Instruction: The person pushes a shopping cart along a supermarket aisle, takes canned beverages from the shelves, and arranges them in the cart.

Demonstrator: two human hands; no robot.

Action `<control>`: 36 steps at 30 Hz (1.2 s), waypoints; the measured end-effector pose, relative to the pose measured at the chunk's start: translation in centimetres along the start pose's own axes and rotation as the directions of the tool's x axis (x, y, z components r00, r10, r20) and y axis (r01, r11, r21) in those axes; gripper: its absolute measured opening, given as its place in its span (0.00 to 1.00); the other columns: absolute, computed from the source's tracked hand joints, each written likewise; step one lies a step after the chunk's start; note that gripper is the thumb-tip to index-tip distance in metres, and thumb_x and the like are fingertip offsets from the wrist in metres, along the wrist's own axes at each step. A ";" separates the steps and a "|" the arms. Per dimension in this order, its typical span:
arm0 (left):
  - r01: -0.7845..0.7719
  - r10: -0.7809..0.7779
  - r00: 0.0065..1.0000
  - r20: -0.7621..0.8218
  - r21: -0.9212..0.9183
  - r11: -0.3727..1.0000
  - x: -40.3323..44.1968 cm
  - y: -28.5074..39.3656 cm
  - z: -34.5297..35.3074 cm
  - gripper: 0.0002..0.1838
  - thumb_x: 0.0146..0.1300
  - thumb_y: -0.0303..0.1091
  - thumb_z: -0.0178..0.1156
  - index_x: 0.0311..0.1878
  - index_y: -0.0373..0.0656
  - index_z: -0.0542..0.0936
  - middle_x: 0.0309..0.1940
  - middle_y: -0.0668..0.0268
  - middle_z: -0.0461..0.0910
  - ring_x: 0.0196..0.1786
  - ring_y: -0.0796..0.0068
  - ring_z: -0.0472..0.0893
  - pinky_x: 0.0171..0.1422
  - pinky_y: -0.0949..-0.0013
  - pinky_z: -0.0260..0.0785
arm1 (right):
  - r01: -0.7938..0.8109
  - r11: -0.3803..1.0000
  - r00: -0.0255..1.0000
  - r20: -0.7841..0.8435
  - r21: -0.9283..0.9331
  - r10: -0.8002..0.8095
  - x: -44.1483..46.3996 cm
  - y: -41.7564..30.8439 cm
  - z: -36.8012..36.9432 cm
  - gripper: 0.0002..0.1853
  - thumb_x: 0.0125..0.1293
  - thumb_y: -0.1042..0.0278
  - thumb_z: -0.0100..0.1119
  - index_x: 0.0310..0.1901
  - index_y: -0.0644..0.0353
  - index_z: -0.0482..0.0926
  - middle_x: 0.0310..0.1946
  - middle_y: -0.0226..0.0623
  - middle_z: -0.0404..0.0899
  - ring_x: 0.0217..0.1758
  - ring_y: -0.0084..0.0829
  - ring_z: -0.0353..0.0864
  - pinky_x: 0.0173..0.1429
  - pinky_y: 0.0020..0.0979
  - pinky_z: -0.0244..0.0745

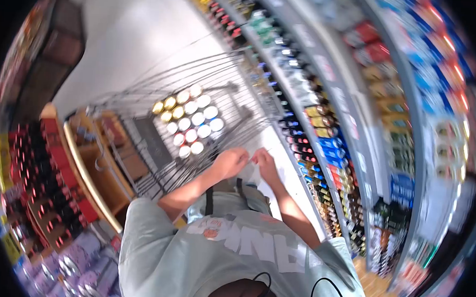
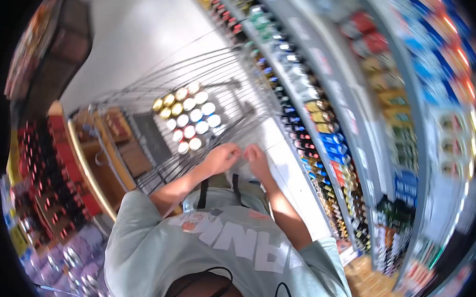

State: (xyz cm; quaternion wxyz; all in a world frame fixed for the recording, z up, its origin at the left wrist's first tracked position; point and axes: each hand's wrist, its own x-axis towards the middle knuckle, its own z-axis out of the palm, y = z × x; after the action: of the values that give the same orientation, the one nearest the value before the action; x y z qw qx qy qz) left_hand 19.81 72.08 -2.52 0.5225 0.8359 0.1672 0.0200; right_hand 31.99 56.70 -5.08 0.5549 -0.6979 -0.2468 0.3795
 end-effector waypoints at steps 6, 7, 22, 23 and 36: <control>-0.110 0.094 0.979 0.181 0.083 0.990 1.3 9.8 7.9 0.07 0.65 0.31 0.58 0.42 0.40 0.81 0.40 0.56 0.85 0.42 0.58 0.85 0.48 0.60 0.78 | -0.077 0.994 0.974 -0.207 0.076 0.092 -16.7 0.1 -9.2 0.12 0.77 0.70 0.43 0.34 0.60 0.74 0.30 0.30 0.74 0.35 0.23 0.73 0.45 0.27 0.70; -0.146 0.126 0.968 0.219 0.078 0.986 1.5 10.8 10.2 0.08 0.66 0.31 0.58 0.43 0.39 0.81 0.41 0.57 0.85 0.42 0.59 0.86 0.48 0.61 0.78 | -0.112 0.990 0.957 -0.261 0.083 0.130 -19.7 0.9 -10.9 0.11 0.76 0.73 0.43 0.34 0.60 0.74 0.30 0.30 0.74 0.35 0.23 0.73 0.45 0.27 0.70; -0.658 0.553 0.353 0.755 -0.221 0.720 -3.5 36.2 33.7 0.10 0.73 0.38 0.55 0.46 0.44 0.81 0.33 0.61 0.85 0.45 0.53 0.83 0.51 0.54 0.74 | 0.219 0.911 0.483 -0.850 0.349 0.210 -47.9 9.9 -20.3 0.11 0.77 0.69 0.43 0.37 0.60 0.74 0.31 0.31 0.76 0.36 0.26 0.79 0.49 0.31 0.77; -0.653 0.595 0.328 0.734 -0.280 0.704 -2.7 37.2 33.8 0.10 0.74 0.37 0.54 0.46 0.45 0.82 0.31 0.64 0.85 0.44 0.54 0.83 0.50 0.54 0.74 | 0.220 0.912 0.482 -0.852 0.345 0.206 -47.8 9.7 -21.0 0.11 0.77 0.69 0.43 0.37 0.60 0.74 0.31 0.31 0.76 0.36 0.26 0.79 0.49 0.31 0.77; -0.976 0.918 0.025 0.395 -0.189 0.108 10.3 63.3 25.9 0.27 0.62 0.17 0.47 0.66 0.40 0.69 0.57 0.61 0.84 0.63 0.52 0.76 0.70 0.54 0.64 | -0.004 0.832 0.654 -0.631 -0.554 -0.417 -48.0 -19.7 -44.2 0.06 0.72 0.71 0.56 0.45 0.62 0.78 0.42 0.38 0.80 0.49 0.37 0.80 0.54 0.34 0.74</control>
State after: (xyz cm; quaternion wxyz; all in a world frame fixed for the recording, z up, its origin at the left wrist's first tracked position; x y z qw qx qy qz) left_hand 51.25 27.52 39.97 0.3386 0.7464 -0.5468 0.1710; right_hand 40.75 -0.84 30.39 0.4419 -0.8759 -0.1766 -0.0792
